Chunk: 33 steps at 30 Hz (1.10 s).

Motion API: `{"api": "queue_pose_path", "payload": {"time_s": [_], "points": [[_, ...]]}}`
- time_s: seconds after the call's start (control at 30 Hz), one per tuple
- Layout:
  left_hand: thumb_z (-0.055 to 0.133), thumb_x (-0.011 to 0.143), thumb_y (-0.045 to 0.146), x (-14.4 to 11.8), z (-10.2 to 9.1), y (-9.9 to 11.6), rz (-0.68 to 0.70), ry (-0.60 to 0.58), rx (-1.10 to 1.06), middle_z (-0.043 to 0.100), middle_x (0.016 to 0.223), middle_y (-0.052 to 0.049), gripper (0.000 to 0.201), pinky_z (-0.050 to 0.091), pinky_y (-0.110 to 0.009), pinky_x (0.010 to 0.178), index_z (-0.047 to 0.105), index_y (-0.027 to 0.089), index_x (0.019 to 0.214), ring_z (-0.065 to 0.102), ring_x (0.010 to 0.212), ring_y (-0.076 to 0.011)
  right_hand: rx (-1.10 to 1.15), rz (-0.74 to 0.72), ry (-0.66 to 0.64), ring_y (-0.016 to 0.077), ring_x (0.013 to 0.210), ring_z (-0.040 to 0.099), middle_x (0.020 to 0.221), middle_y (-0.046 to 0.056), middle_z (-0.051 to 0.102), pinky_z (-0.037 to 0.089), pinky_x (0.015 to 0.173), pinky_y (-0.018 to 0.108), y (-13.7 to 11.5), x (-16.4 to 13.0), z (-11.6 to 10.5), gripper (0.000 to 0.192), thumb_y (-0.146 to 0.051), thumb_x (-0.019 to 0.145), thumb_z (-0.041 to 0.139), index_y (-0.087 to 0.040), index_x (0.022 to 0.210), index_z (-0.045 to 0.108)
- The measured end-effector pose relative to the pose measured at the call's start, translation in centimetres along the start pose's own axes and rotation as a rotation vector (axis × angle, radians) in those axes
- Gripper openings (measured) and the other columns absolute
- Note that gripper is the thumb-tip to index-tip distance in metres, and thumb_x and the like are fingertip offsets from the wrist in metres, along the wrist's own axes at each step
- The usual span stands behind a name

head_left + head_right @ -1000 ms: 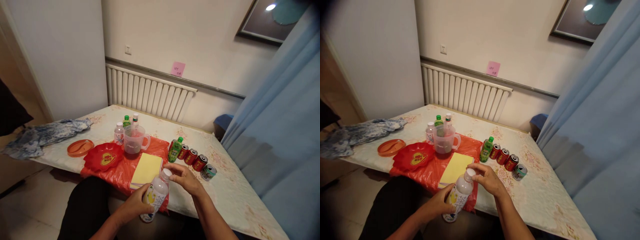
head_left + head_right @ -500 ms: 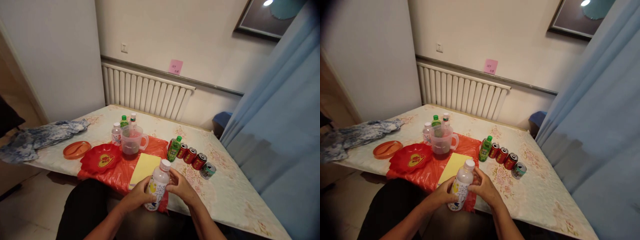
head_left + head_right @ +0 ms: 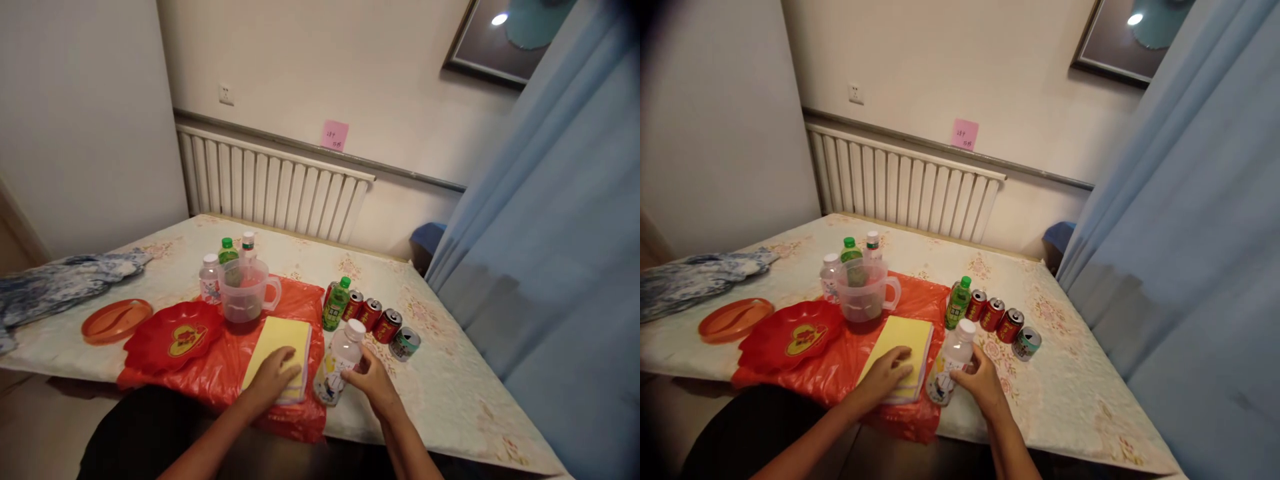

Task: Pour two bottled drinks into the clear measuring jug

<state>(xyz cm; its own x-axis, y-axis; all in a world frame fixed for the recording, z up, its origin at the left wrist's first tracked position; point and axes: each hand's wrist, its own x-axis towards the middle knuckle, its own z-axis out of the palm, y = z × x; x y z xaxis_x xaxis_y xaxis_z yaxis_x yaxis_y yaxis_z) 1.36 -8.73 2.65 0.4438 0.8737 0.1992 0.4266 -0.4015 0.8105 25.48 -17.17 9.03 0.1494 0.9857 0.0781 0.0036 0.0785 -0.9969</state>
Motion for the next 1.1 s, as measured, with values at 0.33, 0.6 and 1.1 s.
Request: {"api": "queue_pose_path", "payload": {"time_s": [0.33,0.6,1.1], "points": [[0.042,0.094,0.027,0.7,-0.8,-5.4,0.117,0.208,0.393,0.062,0.104,-0.01,0.021,0.042,-0.047,0.095,0.061,0.019,0.095,0.052,0.1,-0.0267,-0.316,-0.031,0.399,0.0326,0.095,0.071,0.114,0.016,0.072,0.056,0.085,0.046,2.8,6.0,-5.7,0.074,-0.036,0.057,0.079,-0.012,0.124,0.059],[0.042,0.096,0.02,0.4,-0.3,-6.1,0.168,0.25,0.506,0.063,0.107,-0.009,0.018,0.044,-0.045,0.094,0.06,0.02,0.097,0.054,0.103,-0.0258,-0.405,-0.061,0.408,0.0329,0.103,0.067,0.115,0.015,0.071,0.051,0.094,0.047,3.5,9.9,-5.7,0.071,-0.031,0.056,0.076,-0.011,0.122,0.061],[0.044,0.096,0.023,0.5,-0.4,-6.4,0.21,0.291,0.566,0.064,0.106,-0.007,0.016,0.047,-0.041,0.092,0.06,0.021,0.097,0.057,0.101,-0.0248,-0.477,-0.061,0.526,0.0298,0.101,0.068,0.118,0.018,0.069,0.054,0.088,0.041,10.2,9.7,-4.6,0.074,-0.045,0.062,0.068,-0.01,0.126,0.058]]}}
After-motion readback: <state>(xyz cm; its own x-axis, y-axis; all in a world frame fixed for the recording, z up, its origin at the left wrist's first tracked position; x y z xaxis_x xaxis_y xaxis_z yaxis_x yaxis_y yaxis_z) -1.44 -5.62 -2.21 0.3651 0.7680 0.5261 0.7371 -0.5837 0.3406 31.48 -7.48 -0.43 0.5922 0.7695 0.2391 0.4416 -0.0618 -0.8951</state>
